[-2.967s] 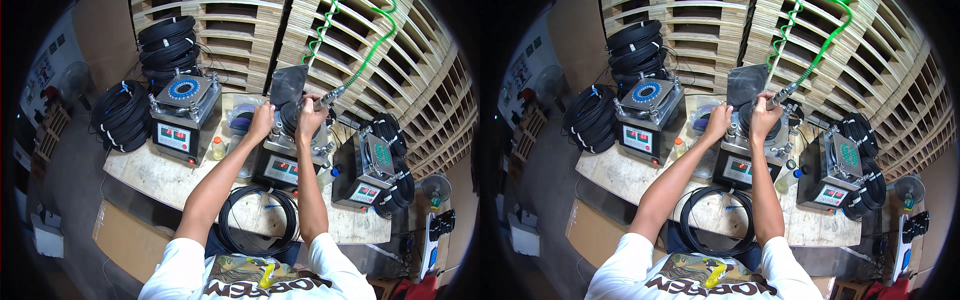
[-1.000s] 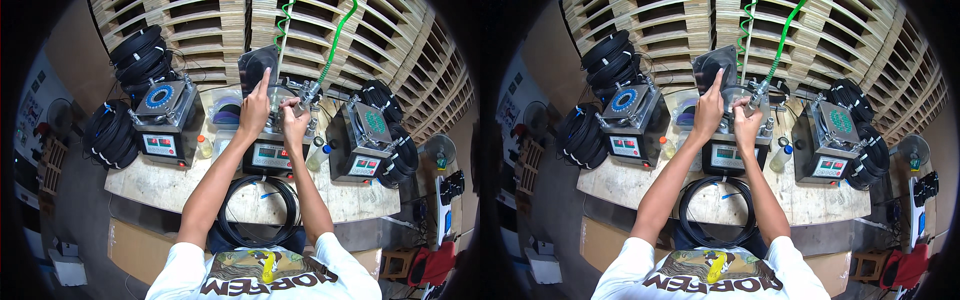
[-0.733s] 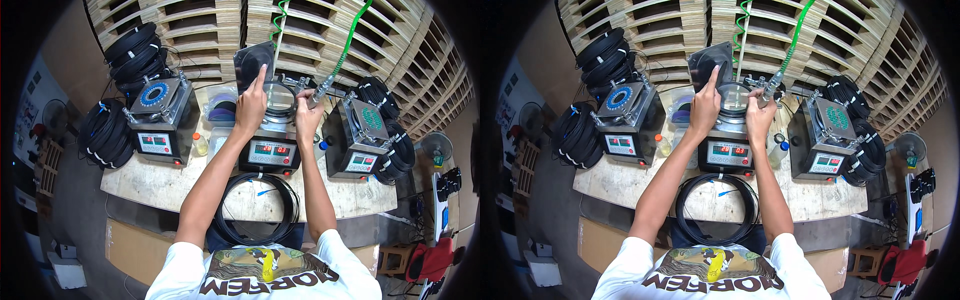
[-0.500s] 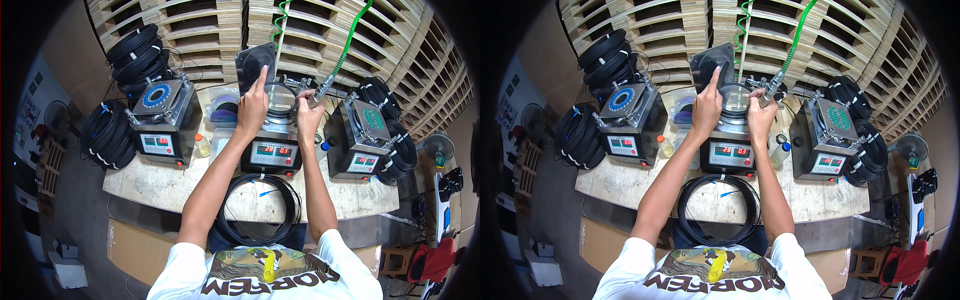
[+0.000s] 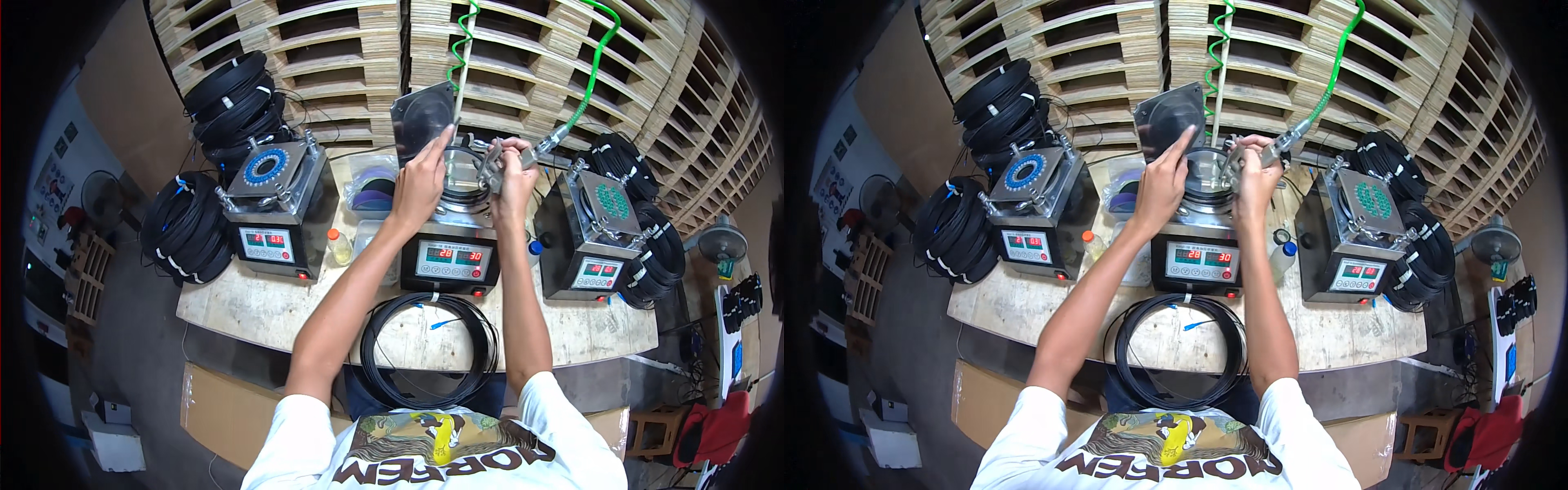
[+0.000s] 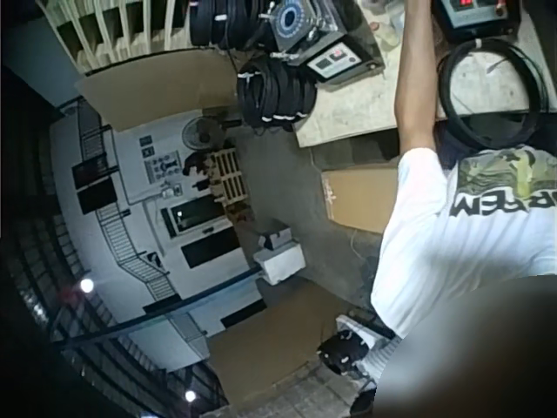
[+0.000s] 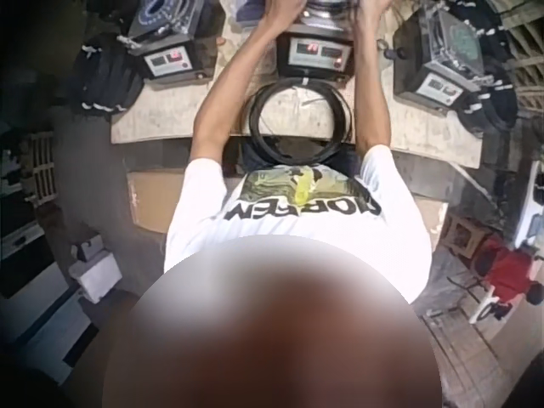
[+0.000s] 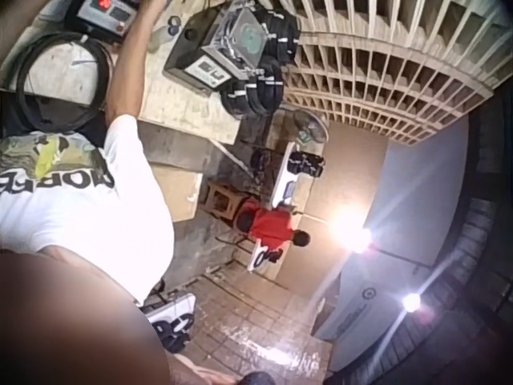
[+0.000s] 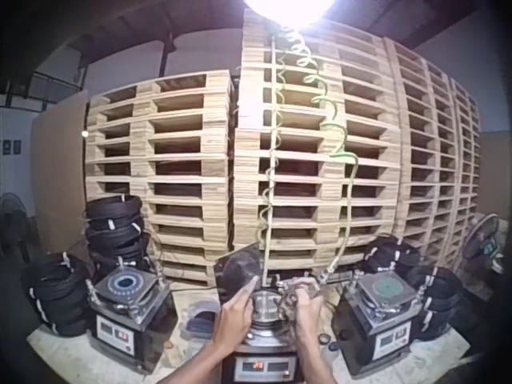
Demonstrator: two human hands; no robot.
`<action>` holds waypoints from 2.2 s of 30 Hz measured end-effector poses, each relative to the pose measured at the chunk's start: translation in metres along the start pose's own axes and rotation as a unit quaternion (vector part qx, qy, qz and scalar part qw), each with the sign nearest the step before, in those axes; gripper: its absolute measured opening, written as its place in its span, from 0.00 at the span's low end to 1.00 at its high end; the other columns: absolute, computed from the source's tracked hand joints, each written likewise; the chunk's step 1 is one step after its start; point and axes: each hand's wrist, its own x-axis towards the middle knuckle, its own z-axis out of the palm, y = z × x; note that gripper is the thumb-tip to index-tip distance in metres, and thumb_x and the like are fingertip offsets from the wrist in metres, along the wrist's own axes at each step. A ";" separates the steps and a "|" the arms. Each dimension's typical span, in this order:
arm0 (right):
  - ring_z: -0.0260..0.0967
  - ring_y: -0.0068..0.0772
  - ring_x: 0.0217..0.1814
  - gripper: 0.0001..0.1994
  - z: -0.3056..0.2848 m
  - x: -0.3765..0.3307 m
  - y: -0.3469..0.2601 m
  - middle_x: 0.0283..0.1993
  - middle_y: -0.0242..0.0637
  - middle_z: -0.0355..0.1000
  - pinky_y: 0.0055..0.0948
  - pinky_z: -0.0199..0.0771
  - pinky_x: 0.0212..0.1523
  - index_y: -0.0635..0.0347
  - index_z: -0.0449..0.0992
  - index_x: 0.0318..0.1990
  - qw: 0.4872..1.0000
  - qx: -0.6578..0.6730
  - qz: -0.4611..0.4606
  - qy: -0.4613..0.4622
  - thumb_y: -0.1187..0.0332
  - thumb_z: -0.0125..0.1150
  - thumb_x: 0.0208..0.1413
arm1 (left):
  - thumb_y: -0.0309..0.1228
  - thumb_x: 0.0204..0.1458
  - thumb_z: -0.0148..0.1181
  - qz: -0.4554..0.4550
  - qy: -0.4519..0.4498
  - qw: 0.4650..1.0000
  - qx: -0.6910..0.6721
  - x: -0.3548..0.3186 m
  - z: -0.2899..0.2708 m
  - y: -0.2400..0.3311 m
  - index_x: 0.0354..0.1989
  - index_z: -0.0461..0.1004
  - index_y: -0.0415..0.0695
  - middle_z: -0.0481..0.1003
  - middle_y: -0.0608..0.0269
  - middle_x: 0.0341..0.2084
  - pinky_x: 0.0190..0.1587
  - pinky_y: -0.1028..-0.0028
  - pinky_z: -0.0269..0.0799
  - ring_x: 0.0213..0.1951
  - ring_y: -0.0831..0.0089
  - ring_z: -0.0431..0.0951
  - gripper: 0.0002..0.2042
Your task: Using a specialized machine to wrap and process a black cable coil.
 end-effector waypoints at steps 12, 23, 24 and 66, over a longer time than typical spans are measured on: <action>0.77 0.34 0.43 0.07 -0.092 0.046 -0.081 0.43 0.46 0.76 0.33 0.81 0.49 0.62 0.71 0.42 0.984 0.010 0.118 -0.133 0.77 0.53 0.56 | 0.34 0.64 0.50 0.110 -0.408 0.900 0.110 0.013 -0.009 -0.035 0.63 0.70 0.58 0.63 0.43 0.65 0.69 0.51 0.54 0.62 0.39 0.65 0.19; 0.78 0.35 0.43 0.15 -0.081 0.043 -0.068 0.45 0.50 0.76 0.34 0.82 0.48 0.65 0.69 0.51 0.975 -0.034 0.149 -0.162 0.74 0.54 0.56 | 0.32 0.58 0.58 0.048 -0.360 0.931 0.018 0.025 -0.001 -0.037 0.46 0.82 0.46 0.74 0.44 0.55 0.59 0.62 0.68 0.53 0.51 0.76 0.12; 0.78 0.33 0.44 0.15 -0.076 0.046 -0.063 0.45 0.46 0.77 0.30 0.79 0.49 0.65 0.71 0.51 0.974 -0.052 0.145 -0.163 0.73 0.56 0.57 | 0.32 0.58 0.58 0.051 -0.361 0.931 0.018 0.026 -0.003 -0.038 0.46 0.82 0.46 0.74 0.44 0.55 0.59 0.62 0.68 0.53 0.51 0.76 0.12; 0.70 0.20 0.38 0.22 -0.138 0.107 0.033 0.39 0.33 0.75 0.22 0.74 0.39 0.61 0.73 0.58 0.879 -0.386 0.117 -0.255 0.55 0.59 0.64 | 0.45 0.57 0.63 -0.199 -0.070 0.977 0.036 0.011 -0.009 -0.121 0.28 0.77 0.31 0.73 0.60 0.15 0.28 0.68 0.67 0.24 0.81 0.66 0.23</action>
